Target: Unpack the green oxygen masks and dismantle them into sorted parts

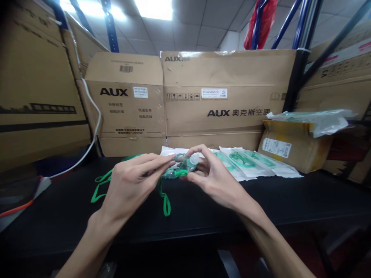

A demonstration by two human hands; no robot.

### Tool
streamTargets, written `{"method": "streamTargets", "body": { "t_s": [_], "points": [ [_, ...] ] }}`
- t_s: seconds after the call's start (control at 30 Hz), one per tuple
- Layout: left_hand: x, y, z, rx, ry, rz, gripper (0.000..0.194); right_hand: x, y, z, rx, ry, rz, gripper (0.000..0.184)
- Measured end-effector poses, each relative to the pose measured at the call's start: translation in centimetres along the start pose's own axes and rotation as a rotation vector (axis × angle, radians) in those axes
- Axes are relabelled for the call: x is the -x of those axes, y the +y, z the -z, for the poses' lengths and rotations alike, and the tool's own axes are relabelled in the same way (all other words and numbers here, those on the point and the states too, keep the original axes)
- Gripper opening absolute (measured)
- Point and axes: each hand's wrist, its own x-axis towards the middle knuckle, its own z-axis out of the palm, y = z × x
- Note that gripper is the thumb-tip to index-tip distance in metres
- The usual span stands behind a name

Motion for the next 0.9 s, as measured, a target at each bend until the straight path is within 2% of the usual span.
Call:
{"method": "streamTargets", "body": {
  "t_s": [0.13,0.3,0.37,0.47,0.57,0.8,0.9],
  "points": [
    [0.0,-0.3,0.0,0.045,0.023,0.0,0.021,0.3,-0.1,0.2,0.023,-0.013,0.001,0.035],
    [-0.1,-0.2,0.1,0.069,0.074,-0.062,0.022,0.6,0.2,0.6,-0.186,-0.075,0.021,0.028],
    [0.0,-0.1,0.0,0.058,0.09,-0.092,0.021,0.5,0.4,0.4,-0.223,-0.032,0.016,0.019],
    [0.2,-0.1,-0.3,0.033,0.109,-0.122,0.019,0.2,0.4,-0.2,-0.081,0.063,0.027,0.021],
    [0.2,0.0,-0.4,0.005,0.121,-0.161,0.02,0.1,0.1,-0.7,0.009,0.103,0.075,0.018],
    [0.1,0.2,-0.3,-0.051,0.155,-0.242,0.023,0.4,-0.4,-1.5,-0.087,0.129,0.111,0.015],
    [0.1,0.3,-0.5,0.015,0.153,-0.199,0.022,0.4,-0.4,-1.8,-0.068,0.172,0.149,0.012]
  ]
}}
